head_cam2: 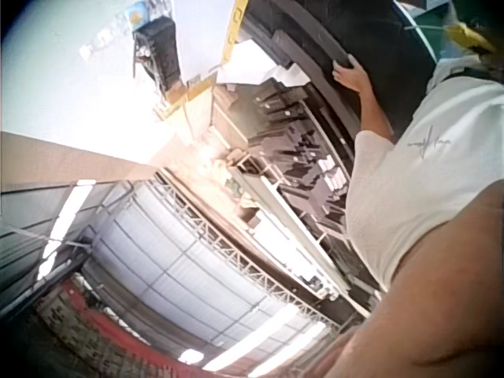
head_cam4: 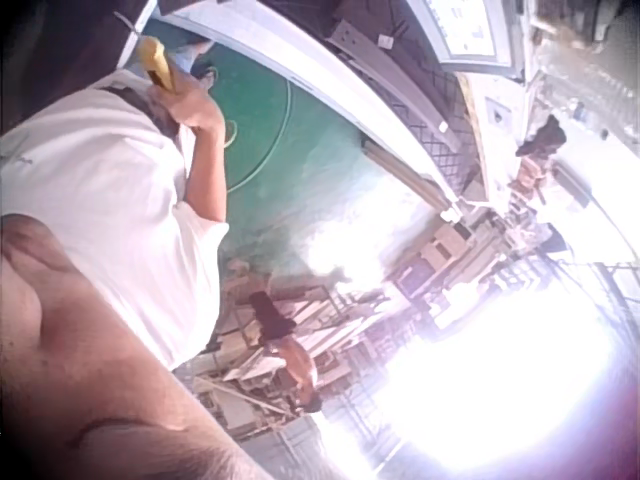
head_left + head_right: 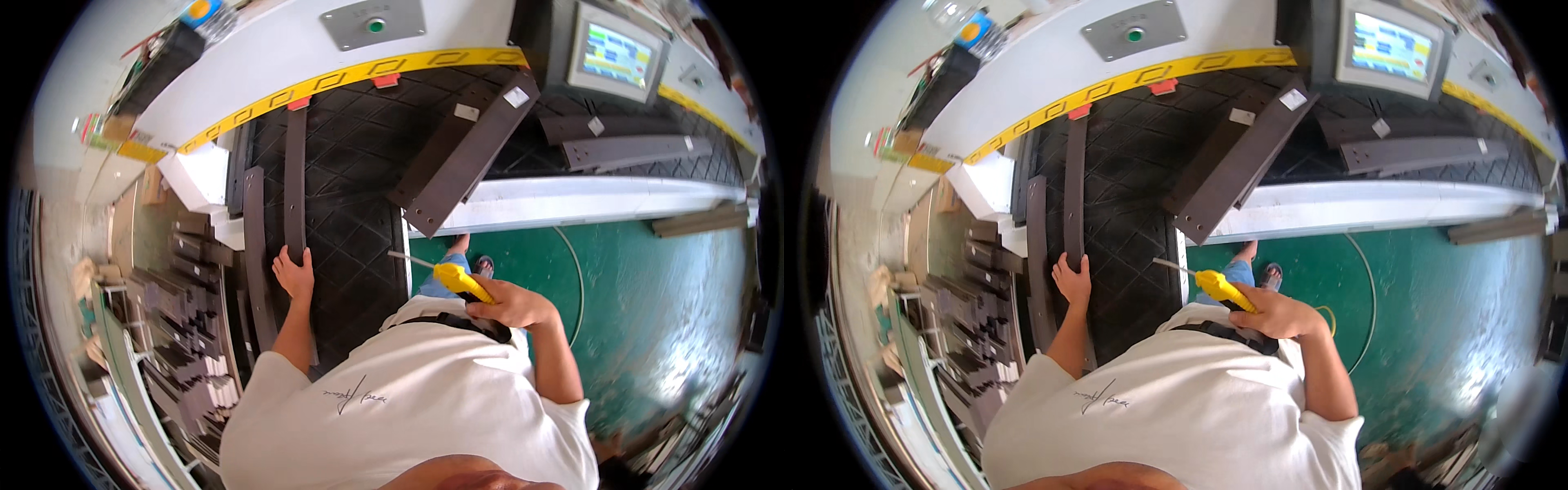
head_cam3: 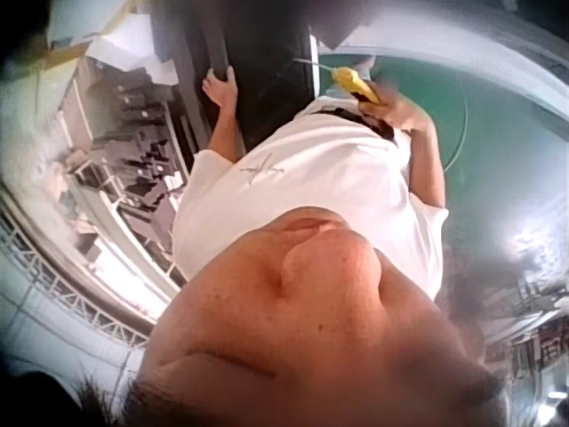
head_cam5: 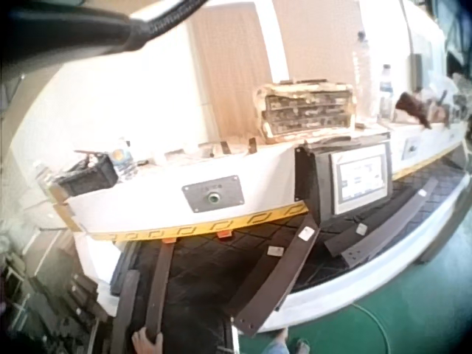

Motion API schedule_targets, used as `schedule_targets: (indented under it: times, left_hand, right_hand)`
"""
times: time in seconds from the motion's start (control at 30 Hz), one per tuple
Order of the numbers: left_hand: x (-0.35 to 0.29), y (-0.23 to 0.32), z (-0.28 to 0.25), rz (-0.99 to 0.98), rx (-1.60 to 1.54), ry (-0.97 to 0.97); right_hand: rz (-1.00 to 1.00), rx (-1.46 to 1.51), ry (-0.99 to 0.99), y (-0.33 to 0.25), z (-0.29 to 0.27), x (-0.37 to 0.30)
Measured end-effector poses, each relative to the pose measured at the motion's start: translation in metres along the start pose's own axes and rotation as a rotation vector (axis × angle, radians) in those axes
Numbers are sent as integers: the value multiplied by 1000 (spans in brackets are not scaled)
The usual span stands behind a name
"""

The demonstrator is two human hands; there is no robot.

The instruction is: The person scrapes the edges of a brown panel using a small hand tool and then uses a yellow air nozzle to blow dust off multiple panels on a machine.

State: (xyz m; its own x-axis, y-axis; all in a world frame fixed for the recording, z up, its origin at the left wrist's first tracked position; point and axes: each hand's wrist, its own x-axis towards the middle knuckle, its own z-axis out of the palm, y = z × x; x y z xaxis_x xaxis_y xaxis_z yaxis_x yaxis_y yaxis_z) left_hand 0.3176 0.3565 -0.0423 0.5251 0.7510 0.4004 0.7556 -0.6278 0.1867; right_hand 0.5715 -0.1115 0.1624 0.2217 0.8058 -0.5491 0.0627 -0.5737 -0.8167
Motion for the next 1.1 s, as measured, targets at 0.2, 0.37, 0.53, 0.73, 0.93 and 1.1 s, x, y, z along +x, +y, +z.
schedule_targets:
  times: [0.2,0.37,0.53,0.73,0.93,1.1]
  left_hand:
    - [-1,1,-2,-54,47,-82]
    - [3,7,-2,-125,30,-152]
    - [2,1,9,-103,23,-141]
    - [-3,-1,6,-118,34,-191]
    - [4,7,-1,-105,44,-208]
    - [1,8,2,-95,39,-204]
  right_hand:
    - [-43,478,93,-11,-12,10]
    - [-121,1168,246,19,20,49]
    - [-340,1520,-11,34,24,62]
    - [-176,1342,-196,22,21,67]
    - [-33,664,23,41,24,90]
    - [-153,475,-42,46,25,93]
